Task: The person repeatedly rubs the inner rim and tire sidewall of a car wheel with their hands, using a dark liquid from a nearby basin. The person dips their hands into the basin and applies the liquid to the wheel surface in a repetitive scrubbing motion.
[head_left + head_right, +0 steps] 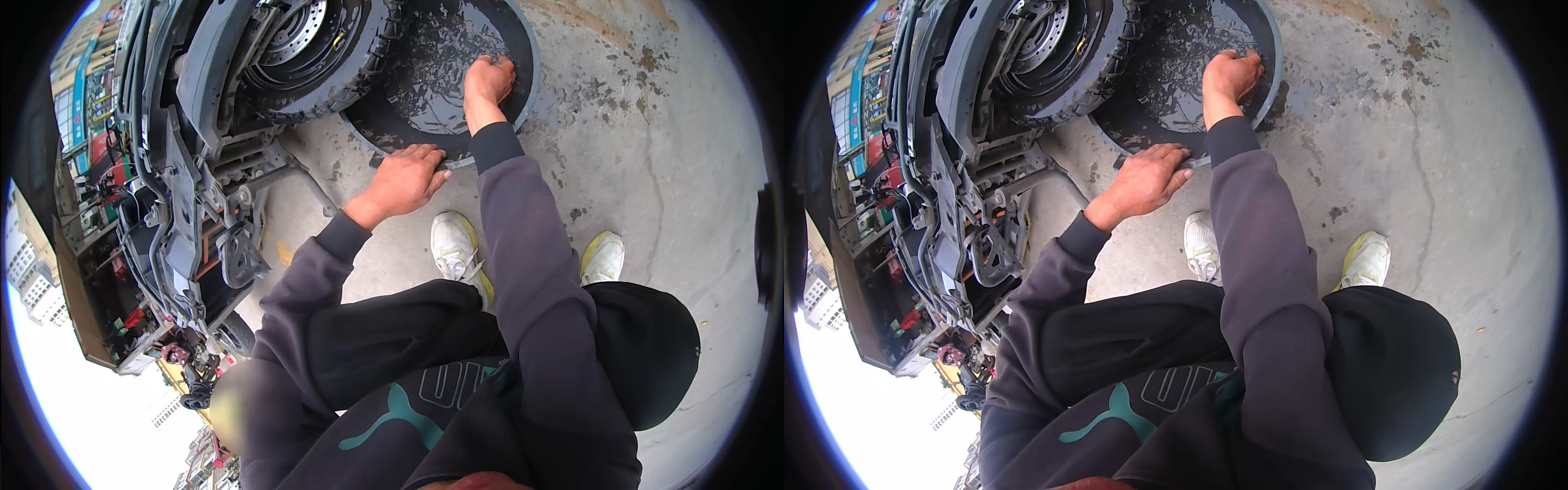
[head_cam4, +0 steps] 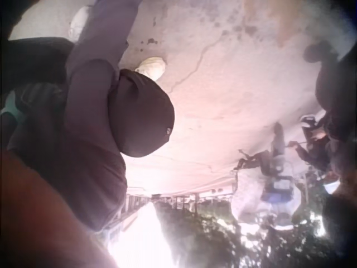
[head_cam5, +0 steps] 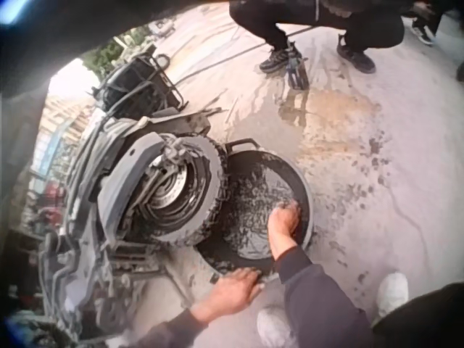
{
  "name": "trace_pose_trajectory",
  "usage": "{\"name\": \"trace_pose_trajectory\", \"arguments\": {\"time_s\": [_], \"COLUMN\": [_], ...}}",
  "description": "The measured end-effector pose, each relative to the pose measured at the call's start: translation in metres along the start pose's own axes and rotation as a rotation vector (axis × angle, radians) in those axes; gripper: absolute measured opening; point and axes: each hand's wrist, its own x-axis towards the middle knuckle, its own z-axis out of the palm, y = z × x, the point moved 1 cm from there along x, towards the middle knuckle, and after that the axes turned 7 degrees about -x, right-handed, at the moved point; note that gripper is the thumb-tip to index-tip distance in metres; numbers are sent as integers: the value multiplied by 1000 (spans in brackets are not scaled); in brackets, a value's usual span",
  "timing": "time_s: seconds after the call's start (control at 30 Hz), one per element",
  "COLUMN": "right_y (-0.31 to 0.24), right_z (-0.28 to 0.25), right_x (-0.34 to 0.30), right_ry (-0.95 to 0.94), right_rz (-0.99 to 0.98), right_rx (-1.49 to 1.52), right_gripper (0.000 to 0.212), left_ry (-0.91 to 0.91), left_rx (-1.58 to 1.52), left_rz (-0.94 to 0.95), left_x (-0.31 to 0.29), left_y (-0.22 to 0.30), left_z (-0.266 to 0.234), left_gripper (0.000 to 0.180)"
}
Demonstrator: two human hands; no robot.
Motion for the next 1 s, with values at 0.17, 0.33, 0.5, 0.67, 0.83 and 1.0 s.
{"name": "trace_pose_trajectory", "arguments": {"time_s": [0.17,0.33,0.5,0.67,0.83,1.0], "right_y": [8,-54,-45,-26,10,-55], "right_z": [30,34,27,8,33,45], "right_x": [-11,-108,-108,-31,17,-65], "right_ry": [-534,-619,-457,-34,-336,-762], "right_rz": [711,-635,-966,-116,664,-467], "right_rx": [1069,161,-318,-17,1024,547], "right_gripper": [50,64,74,55,41,55], "left_ry": [1,-115,-102,17,-36,-108], "left_rx": [-26,76,43,14,-15,44], "left_rz": [-7,-3,-73,-27,-20,-101], "left_x": [4,-4,-2,-5,5,3], "left_y": [0,-8,-3,-4,-1,3], "left_z": [-1,-1,-6,-3,1,-4], "left_gripper": [42,34,37,42,43,40]}}
